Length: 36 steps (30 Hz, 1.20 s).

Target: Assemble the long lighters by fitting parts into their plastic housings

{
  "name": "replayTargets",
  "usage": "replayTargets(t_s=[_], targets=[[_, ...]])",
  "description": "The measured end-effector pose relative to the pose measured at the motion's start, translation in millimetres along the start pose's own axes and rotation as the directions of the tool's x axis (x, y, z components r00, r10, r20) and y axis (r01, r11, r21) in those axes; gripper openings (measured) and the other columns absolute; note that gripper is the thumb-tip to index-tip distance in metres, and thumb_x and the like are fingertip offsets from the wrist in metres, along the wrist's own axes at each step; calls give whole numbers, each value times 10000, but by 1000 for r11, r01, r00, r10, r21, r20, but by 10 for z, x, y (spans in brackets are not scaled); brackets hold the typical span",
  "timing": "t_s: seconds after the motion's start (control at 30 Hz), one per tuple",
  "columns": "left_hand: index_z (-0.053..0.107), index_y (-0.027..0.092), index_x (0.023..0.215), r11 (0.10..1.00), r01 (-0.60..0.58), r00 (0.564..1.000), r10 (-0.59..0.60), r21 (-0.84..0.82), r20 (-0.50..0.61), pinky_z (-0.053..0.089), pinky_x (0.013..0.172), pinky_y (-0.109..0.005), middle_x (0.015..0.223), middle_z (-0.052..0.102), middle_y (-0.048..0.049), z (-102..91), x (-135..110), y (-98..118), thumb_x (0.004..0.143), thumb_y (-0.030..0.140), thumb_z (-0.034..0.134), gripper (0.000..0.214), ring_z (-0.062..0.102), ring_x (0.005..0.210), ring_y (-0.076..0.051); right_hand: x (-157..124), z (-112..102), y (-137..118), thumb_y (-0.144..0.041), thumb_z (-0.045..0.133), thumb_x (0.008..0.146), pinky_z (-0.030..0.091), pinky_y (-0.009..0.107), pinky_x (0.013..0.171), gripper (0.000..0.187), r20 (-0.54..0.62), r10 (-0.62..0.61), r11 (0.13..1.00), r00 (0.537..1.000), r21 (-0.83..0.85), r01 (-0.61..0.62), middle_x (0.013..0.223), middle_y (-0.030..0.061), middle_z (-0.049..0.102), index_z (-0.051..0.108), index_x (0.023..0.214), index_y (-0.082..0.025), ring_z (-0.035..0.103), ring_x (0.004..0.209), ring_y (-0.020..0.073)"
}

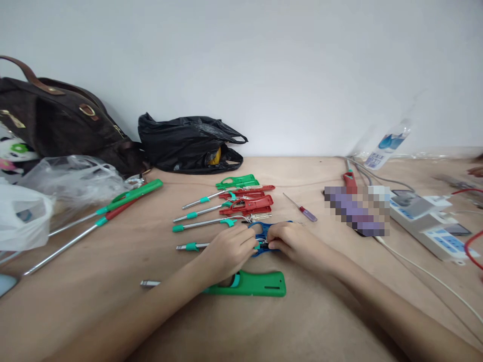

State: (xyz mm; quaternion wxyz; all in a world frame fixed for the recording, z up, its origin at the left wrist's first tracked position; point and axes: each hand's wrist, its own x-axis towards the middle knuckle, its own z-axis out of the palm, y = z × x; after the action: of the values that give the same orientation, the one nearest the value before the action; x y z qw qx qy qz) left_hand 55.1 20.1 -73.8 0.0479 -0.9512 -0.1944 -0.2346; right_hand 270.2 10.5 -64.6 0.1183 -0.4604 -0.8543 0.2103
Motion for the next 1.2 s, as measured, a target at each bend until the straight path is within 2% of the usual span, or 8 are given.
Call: replayTargets(t_s=[0.37, 0.7, 1.0, 1.2], targets=[[609, 141, 784, 998, 40, 999, -40, 48, 1, 460, 656, -297, 789, 622, -65, -68, -37, -8, 982, 170, 374, 308, 563, 741, -195, 4, 17, 36, -120, 588, 833, 332, 241, 605, 90, -14, 57, 994, 998, 95, -55, 731, 3, 636, 652, 807, -178, 519, 647, 127], [612, 146, 826, 993, 108, 994, -107, -40, 25, 464, 695, -293, 824, 629, -59, -40, -41, 0, 960, 190, 473, 198, 581, 789, -198, -3, 7, 28, -106, 612, 808, 330, 236, 585, 77, -12, 100, 978, 995, 183, -97, 702, -21, 603, 601, 787, -179, 503, 633, 116], [617, 162, 824, 985, 166, 986, -168, -56, -23, 426, 656, -282, 818, 632, -40, 6, -38, 11, 945, 229, 531, 163, 565, 766, -190, 5, 34, 76, -105, 633, 802, 347, 236, 575, 95, 19, 142, 941, 990, 309, -141, 686, -36, 578, 586, 784, -186, 497, 632, 115], [599, 163, 783, 991, 135, 989, -135, -8, -63, 379, 641, -288, 760, 625, -24, 35, -19, 24, 967, 206, 493, 217, 546, 733, -176, -2, 29, 62, -84, 626, 789, 346, 240, 569, 113, 18, 159, 929, 987, 335, -155, 670, -39, 566, 583, 783, -188, 487, 625, 117]])
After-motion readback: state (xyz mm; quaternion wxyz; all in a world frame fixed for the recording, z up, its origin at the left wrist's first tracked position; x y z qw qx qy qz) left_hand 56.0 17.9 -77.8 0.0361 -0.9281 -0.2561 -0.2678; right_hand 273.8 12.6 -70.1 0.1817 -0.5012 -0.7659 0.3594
